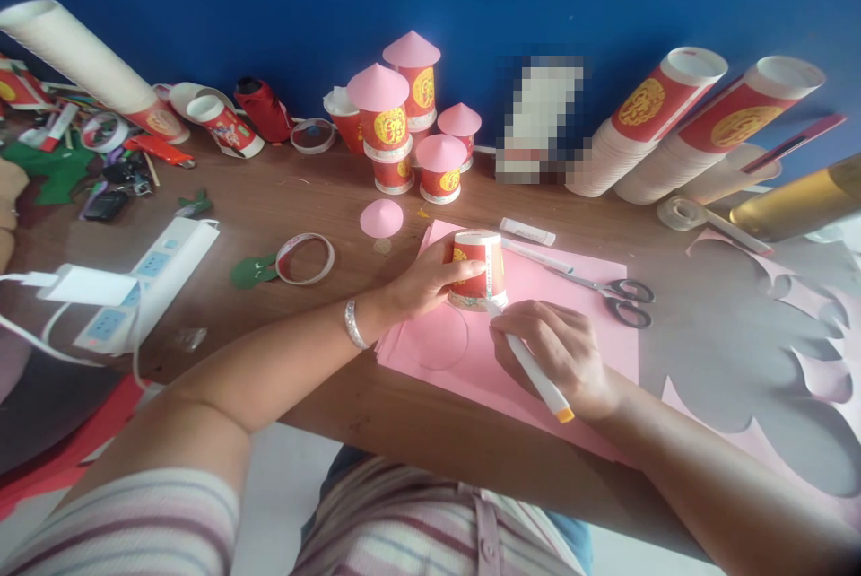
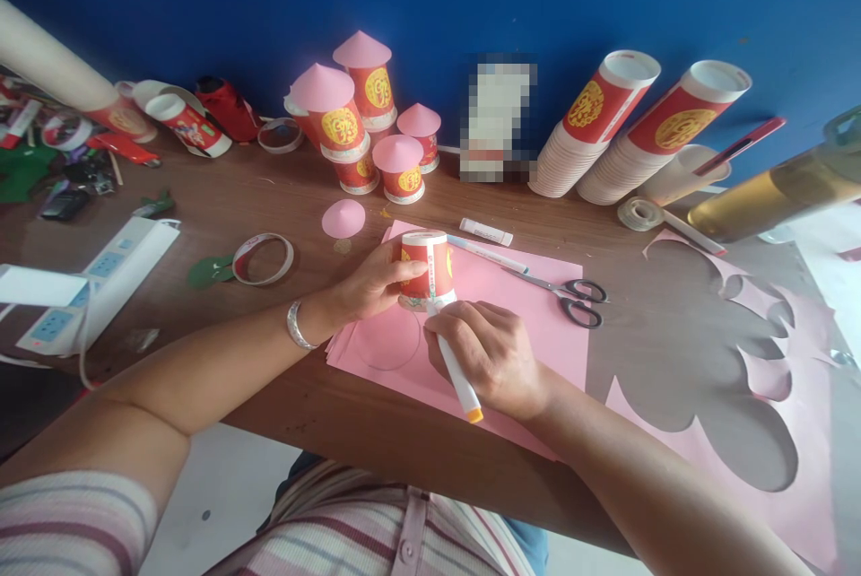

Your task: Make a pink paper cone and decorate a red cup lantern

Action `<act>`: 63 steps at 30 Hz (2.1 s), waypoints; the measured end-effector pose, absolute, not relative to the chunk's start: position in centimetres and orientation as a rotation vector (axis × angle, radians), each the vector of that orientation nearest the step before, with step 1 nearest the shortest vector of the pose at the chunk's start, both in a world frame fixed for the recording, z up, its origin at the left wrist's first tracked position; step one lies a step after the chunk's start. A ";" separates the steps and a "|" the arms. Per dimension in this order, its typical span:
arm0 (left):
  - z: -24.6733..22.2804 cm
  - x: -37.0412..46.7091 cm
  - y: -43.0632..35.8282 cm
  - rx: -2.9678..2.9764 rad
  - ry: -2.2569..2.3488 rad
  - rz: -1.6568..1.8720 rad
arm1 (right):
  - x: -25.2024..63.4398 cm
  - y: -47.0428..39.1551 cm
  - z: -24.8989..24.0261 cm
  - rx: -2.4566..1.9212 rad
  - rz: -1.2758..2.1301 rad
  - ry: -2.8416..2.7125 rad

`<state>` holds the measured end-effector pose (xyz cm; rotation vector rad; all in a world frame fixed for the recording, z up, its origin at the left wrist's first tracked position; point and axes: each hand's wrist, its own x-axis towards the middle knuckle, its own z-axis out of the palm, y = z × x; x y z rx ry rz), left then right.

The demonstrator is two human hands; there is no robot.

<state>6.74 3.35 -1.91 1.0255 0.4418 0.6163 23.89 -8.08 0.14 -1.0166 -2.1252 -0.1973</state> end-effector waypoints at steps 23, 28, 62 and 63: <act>-2.5 6.6 3.4 0.995 0.461 0.619 | 23.8 -8.0 0.0 -0.930 -0.242 -2.085; -2.4 6.6 3.5 1.003 0.441 0.624 | 23.9 -7.9 0.3 -0.959 -0.237 -2.075; -2.7 6.5 3.7 1.122 0.373 0.634 | 24.2 -7.8 0.5 -1.011 -0.215 -2.140; -2.8 6.5 3.7 1.130 0.373 0.632 | 24.2 -7.8 0.5 -1.013 -0.211 -2.143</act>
